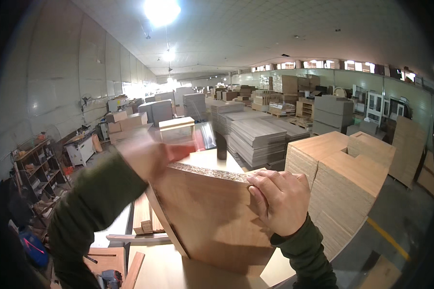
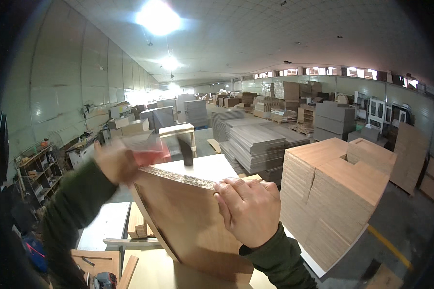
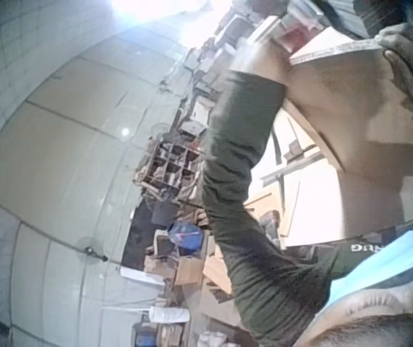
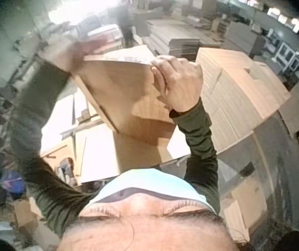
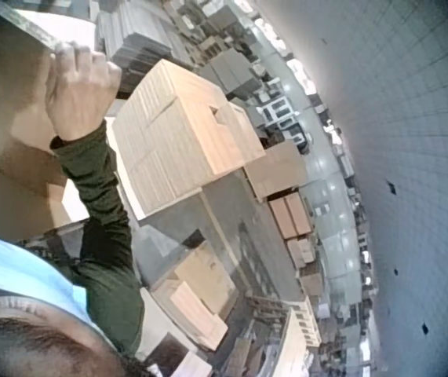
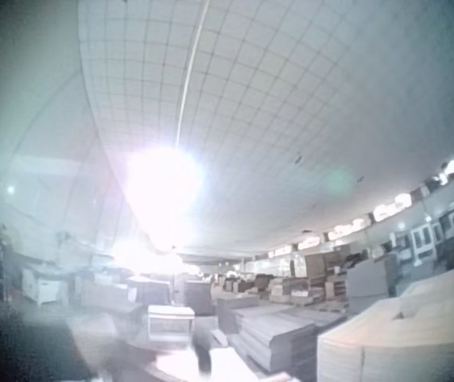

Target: The person is using a pneumatic nail gun and a hammer to assemble wooden panels for furniture.

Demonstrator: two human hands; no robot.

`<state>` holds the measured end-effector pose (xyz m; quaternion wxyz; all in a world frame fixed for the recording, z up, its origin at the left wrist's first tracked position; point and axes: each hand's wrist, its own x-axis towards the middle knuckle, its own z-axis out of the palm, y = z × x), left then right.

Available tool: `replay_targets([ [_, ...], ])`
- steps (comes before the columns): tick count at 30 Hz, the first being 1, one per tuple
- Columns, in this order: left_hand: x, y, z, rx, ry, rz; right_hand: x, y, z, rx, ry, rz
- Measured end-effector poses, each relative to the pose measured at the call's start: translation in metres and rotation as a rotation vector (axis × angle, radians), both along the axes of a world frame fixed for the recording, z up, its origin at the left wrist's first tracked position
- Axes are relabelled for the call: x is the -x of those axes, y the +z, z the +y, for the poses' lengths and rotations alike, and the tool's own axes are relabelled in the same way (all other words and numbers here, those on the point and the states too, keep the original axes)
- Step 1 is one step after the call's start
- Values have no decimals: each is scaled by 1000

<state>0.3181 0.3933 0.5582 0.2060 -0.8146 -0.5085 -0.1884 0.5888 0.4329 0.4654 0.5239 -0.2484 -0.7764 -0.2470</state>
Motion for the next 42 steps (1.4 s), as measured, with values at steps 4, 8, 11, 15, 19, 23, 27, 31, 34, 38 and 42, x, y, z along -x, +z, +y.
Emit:
replay_targets([
  [4, -50, 15, -38, 302, -57, -241, -12, 1, -14, 5, -38, -3],
  [8, -42, 47, -44, 235, 119, -428, -8, -1, -6, 17, 6, 24],
  [11, 24, 17, 0, -179, -86, -175, -3, -1, -6, 4, 32, 25],
  [15, -23, 0, -40, 344, 182, -334, -6, 0, -2, 4, 23, 33],
  [19, -17, 4, -53, 294, 108, -389, -1, 8, -18, 88, -33, -17],
  [23, 9, 8, -71, 179, 37, -726, 14, 18, -22, 118, -202, -137],
  [27, 52, -1, -92, 60, 25, -885, 74, 20, -12, 99, -23, -239],
  [31, 80, -23, -88, 64, 46, -970, 154, 16, 19, 60, 115, -223],
  [34, 100, -32, -83, 121, 46, -965, 176, 14, 17, 58, 168, -164],
  [38, 105, -19, -75, 95, 119, -766, 179, 14, 9, 131, 103, -145],
  [42, 104, -13, -62, 3, 20, -834, 179, 15, 0, 116, 97, -137],
])
